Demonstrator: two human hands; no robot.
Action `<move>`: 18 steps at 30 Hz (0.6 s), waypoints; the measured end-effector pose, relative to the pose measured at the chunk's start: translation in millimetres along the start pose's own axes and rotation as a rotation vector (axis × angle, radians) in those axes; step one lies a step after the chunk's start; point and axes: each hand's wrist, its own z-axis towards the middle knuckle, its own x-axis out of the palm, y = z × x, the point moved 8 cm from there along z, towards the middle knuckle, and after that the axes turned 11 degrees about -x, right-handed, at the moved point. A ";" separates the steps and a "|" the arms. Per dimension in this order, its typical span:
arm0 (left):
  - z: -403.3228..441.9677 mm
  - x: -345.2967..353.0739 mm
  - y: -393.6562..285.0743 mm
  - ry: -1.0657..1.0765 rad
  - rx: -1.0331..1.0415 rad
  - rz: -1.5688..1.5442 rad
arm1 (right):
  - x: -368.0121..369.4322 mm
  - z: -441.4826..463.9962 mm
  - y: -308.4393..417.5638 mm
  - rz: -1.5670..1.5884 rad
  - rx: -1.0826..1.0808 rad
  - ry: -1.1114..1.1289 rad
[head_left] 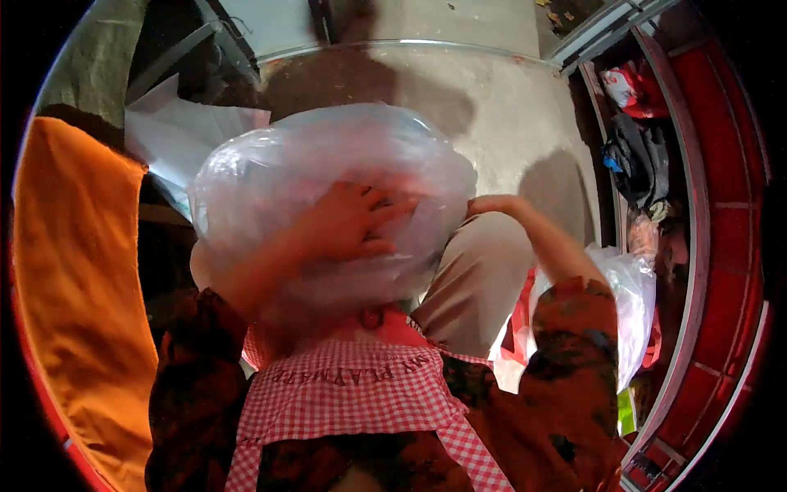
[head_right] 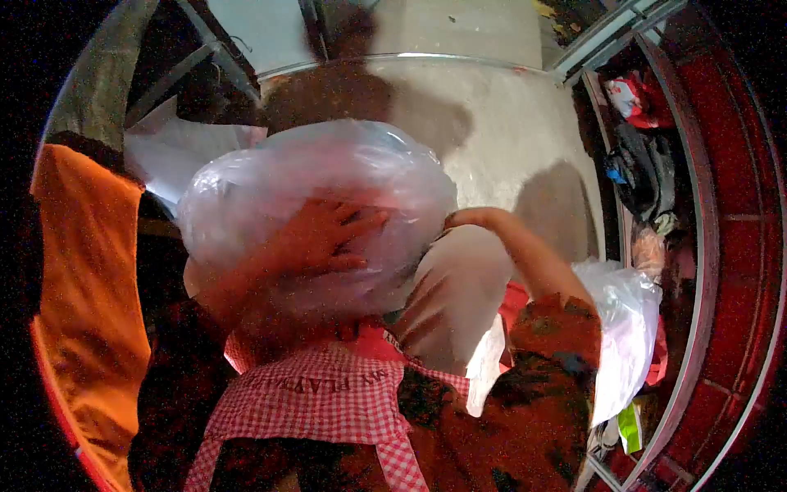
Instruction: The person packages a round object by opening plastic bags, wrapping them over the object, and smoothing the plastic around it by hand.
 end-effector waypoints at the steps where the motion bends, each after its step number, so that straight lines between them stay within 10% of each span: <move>1: 0.3 -1.4 -0.5 -0.008 0.008 -0.040 | 0.3 6.0 -6.4 0.044 -0.010 -0.020; 10: 2.6 10.3 6.7 0.030 -0.051 -0.159 | -9.3 -60.7 48.2 0.216 -0.436 -0.423; 15: -2.5 19.9 18.6 0.066 -0.075 -0.149 | 108.1 -101.6 203.9 -0.704 -1.023 -0.277; 18: -7.0 19.1 30.5 0.102 -0.095 -0.127 | 84.3 -40.6 239.0 -1.382 -0.993 -0.535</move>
